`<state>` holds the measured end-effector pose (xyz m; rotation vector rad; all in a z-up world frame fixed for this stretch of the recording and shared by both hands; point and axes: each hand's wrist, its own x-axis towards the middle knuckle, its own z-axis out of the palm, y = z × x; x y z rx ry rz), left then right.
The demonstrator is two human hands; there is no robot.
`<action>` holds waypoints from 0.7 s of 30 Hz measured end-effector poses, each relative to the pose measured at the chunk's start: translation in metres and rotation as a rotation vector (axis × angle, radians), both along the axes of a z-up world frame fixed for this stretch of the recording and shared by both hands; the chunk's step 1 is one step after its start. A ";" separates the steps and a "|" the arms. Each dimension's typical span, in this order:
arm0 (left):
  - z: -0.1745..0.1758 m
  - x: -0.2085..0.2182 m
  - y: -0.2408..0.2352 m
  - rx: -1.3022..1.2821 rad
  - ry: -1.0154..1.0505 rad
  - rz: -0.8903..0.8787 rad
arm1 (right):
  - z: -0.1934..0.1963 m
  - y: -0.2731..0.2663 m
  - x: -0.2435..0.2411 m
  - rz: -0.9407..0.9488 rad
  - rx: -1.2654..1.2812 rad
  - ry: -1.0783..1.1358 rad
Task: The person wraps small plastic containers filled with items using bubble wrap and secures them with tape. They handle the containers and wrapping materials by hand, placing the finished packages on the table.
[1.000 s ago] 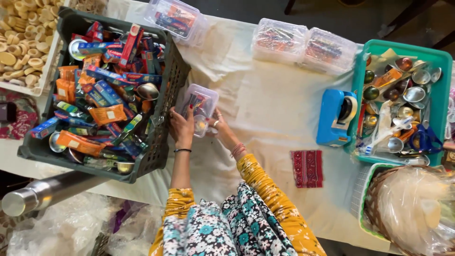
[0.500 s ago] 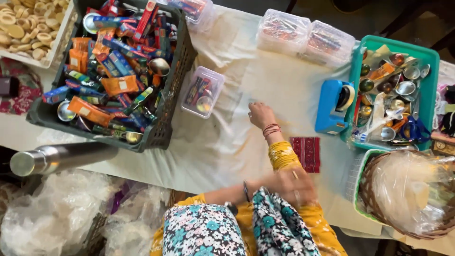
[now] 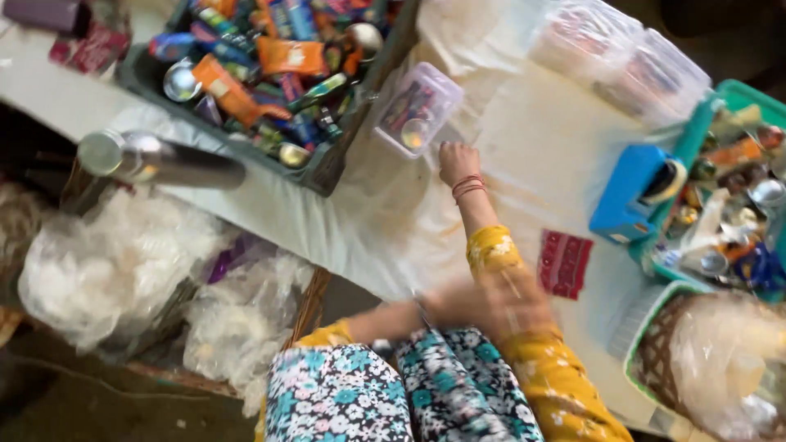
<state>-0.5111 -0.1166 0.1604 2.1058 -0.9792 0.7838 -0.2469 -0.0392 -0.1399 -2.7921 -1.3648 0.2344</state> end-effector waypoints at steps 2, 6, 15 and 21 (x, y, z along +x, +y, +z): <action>0.001 -0.005 -0.003 -0.090 0.010 0.042 | 0.019 0.017 0.002 -0.030 0.044 0.103; 0.008 -0.041 -0.024 -0.284 -0.029 0.027 | -0.007 0.024 0.026 -0.479 0.439 0.742; -0.185 -0.143 0.158 -0.435 0.797 1.353 | 0.086 0.052 -0.025 -0.879 0.742 1.157; -0.283 -0.195 0.222 -1.134 0.738 1.539 | 0.050 0.031 -0.025 -0.831 0.770 1.207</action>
